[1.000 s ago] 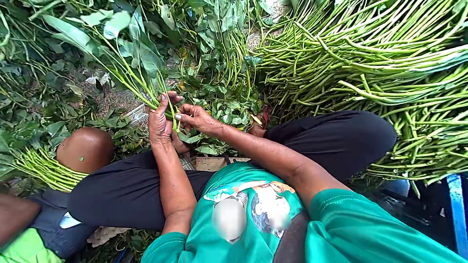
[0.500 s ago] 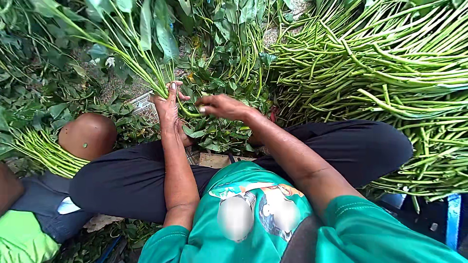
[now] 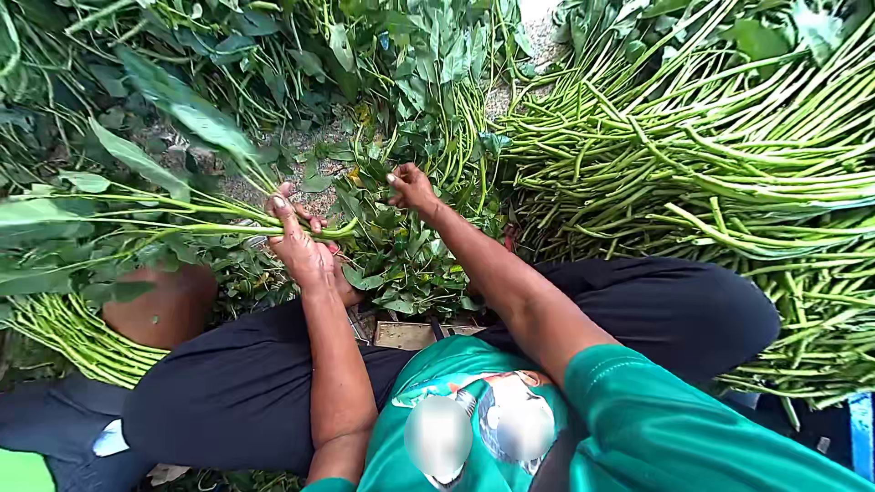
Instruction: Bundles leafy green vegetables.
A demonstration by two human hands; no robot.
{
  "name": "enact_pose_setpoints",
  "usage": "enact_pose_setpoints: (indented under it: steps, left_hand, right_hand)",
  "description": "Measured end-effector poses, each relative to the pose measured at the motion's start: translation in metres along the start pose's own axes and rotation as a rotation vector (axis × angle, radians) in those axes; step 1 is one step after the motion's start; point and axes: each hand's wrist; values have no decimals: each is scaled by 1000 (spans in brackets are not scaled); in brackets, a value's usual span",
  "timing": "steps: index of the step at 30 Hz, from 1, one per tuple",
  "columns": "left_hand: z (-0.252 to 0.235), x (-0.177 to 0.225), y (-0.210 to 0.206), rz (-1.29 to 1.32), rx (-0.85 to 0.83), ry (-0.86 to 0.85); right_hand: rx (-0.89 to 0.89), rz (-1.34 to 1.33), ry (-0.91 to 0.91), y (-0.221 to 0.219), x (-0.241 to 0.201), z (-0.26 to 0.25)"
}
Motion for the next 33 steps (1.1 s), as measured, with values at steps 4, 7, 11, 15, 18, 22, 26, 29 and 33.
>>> enact_pose_setpoints:
  steps: [4,7,11,15,18,22,26,29,33]
  left_hand:
    - [-7,-13,3,193,-296,404]
    - [-10,-15,5,276,-376,481]
    - [-9,-10,4,111,-294,363]
    - [-19,-17,4,-63,-178,235]
    - [-25,-24,3,-151,-56,231]
    - [-26,-31,4,-194,-80,331]
    - [-24,-35,2,-297,-132,423]
    - [-19,-35,-2,-313,-115,455]
    - [-17,-38,-4,-312,-144,470]
  right_hand:
    - [207,-434,-204,-8,-6,-48]
    - [326,-608,-216,-25,-9,-68]
    - [354,-378,-84,-32,-11,-61]
    - [149,-87,156,-29,-25,-2]
    - [24,117,318,-30,-27,54]
    - [-125,294,406,-37,-26,112]
    - [-180,409,525,-37,-18,136]
    - [-224,491,617,-29,-12,137]
    - [-247,372,486,-20,-14,129]
Point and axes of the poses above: each hand's wrist, its own z-axis away from the middle knuckle, its own y-axis out of the back of the hand, x = y × z, and after that the axes turned 14 degrees about y, right-handed
